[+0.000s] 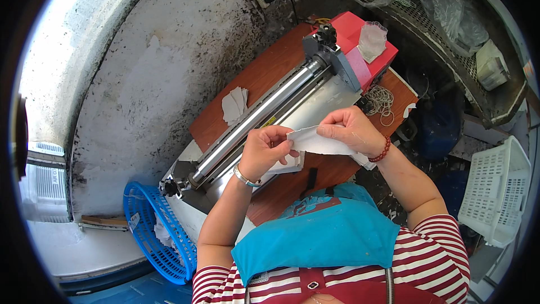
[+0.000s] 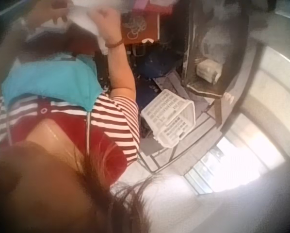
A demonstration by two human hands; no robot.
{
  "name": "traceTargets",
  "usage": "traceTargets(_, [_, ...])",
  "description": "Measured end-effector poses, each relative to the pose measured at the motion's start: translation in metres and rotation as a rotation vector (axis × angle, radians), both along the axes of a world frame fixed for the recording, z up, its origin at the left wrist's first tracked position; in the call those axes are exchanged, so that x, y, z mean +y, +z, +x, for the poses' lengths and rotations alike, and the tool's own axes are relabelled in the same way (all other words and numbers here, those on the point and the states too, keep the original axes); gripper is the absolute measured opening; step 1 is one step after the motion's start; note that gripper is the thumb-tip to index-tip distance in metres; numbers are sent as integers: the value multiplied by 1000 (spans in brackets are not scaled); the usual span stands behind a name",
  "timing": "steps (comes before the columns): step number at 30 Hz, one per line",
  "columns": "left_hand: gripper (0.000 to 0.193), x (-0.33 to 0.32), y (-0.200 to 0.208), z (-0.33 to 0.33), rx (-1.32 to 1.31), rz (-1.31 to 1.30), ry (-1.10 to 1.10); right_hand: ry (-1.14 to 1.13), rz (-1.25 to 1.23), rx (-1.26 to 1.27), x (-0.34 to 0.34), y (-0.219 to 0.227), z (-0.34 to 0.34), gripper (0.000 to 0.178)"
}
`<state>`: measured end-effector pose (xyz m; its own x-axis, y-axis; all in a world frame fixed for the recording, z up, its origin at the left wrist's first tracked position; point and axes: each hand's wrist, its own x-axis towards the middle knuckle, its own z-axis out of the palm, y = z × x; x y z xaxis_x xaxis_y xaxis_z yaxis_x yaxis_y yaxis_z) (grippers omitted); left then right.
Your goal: Applying adhesive to shoe upper components using a roller machine.
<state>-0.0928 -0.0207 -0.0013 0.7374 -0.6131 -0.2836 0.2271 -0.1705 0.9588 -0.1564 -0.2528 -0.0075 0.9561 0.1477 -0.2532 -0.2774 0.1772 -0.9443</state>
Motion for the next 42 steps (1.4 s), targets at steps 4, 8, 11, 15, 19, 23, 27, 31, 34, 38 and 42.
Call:
traceTargets(4, [18,8,0,5,141,-93,9,4,-6,-26,0,0,3,15])
traceTargets(8, [19,12,2,8,221,-152,20,101,-56,-73,-4,4,7,18])
traceTargets(11, [17,12,-3,9,140,-177,48,136,-183,-229,-3,-4,8,20])
traceTargets(15, [11,14,-2,10,130,-211,39,160,-230,-216,-4,-6,11,20])
traceTargets(19, [8,12,1,11,155,-233,34,167,-270,-229,-3,-2,15,18])
traceTargets(23, [9,13,-1,11,158,-246,40,165,-260,-227,-1,-6,17,17])
traceTargets(27, [9,11,-1,10,161,-271,65,153,-279,-240,-1,-6,16,16])
traceTargets(31, [11,10,-3,9,138,-291,135,146,-276,-235,0,-5,16,16])
traceTargets(34, [14,11,0,10,159,-271,136,144,-271,-222,0,-3,16,16])
traceTargets(38, [14,13,-4,10,67,-184,112,161,-312,-243,-2,-5,17,16])
traceTargets(42, [12,12,-4,10,-188,-15,69,178,-378,-289,-1,-2,21,14])
